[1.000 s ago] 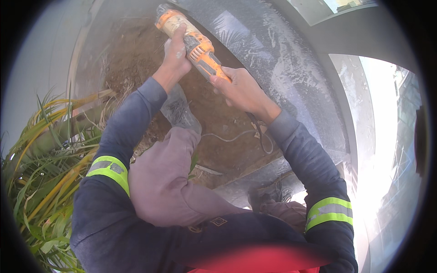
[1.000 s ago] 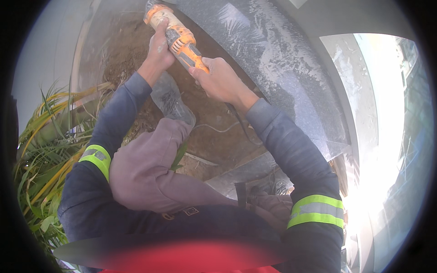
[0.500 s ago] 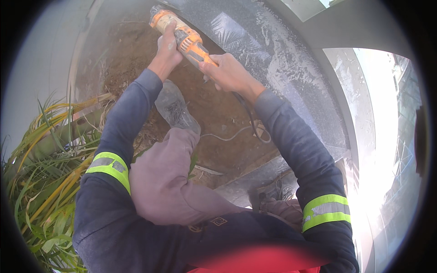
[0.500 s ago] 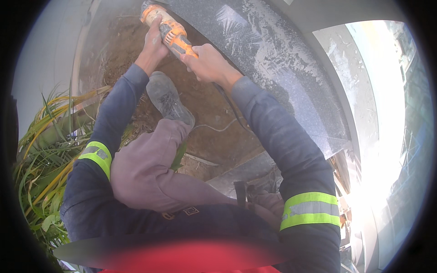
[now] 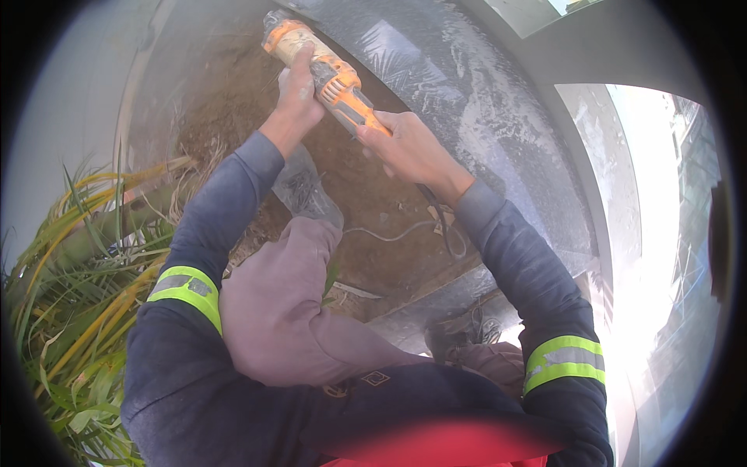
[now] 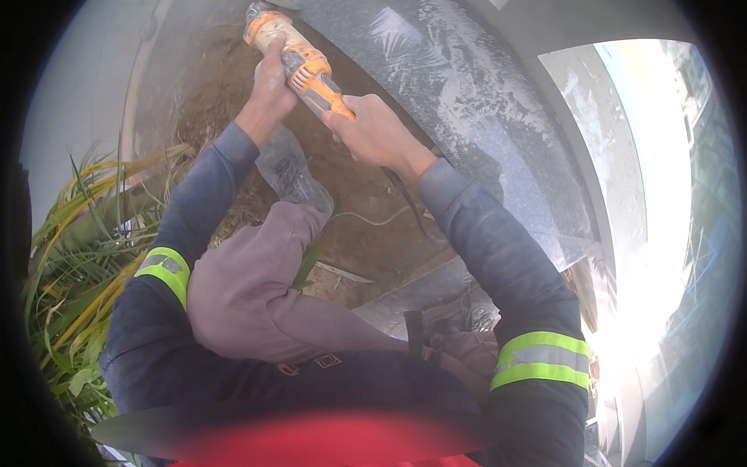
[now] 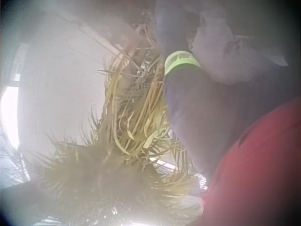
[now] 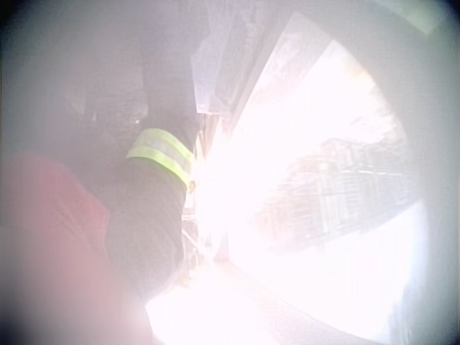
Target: The person uses an angle grinder to cut or grind a concrete floor surface near a glass wall. The tool is held with both hands and moved along the surface, generating dust. The person remains in a kneeling or crouched position throughout.
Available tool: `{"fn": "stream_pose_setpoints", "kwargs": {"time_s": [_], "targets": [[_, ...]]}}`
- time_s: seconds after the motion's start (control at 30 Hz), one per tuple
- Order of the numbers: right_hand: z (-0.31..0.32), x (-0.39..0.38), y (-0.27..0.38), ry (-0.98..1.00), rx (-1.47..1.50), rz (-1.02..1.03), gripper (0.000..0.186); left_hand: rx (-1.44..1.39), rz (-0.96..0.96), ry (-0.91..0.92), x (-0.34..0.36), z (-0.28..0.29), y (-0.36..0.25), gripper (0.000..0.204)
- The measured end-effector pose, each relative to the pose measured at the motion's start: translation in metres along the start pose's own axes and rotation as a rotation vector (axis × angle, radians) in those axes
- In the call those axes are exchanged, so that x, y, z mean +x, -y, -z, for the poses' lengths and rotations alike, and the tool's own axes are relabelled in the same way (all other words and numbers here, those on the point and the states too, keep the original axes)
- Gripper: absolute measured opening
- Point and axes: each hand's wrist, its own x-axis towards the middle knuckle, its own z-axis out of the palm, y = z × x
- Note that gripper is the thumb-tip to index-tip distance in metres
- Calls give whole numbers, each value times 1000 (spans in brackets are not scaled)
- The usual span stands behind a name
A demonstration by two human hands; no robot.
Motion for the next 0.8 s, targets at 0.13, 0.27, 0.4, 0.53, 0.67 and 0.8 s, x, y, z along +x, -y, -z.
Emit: {"fn": "stream_pose_setpoints", "kwargs": {"time_s": [0.13, 0.27, 0.4, 0.53, 0.67, 0.8], "targets": [[3, 16, -1, 15, 16, -4, 35, 14, 14, -29, 15, 3, -5, 41], [3, 27, 3, 28, 19, -12, 35, 20, -7, -22, 31, 10, -8, 43], [4, 21, 2, -2, 22, -23, 35, 38, 16, -78, 13, -11, -9, 45], [1, -3, -3, -4, -6, -10, 35, 24, 10, -6, -7, -6, 0, 44], [4, -10, -6, 36, -46, -60, 40, 20, 25, 8, -13, -5, 4, 42], [3, 1, -6, 7, -4, -12, 35, 13, 16, -20, -1, -3, 1, 41]]}}
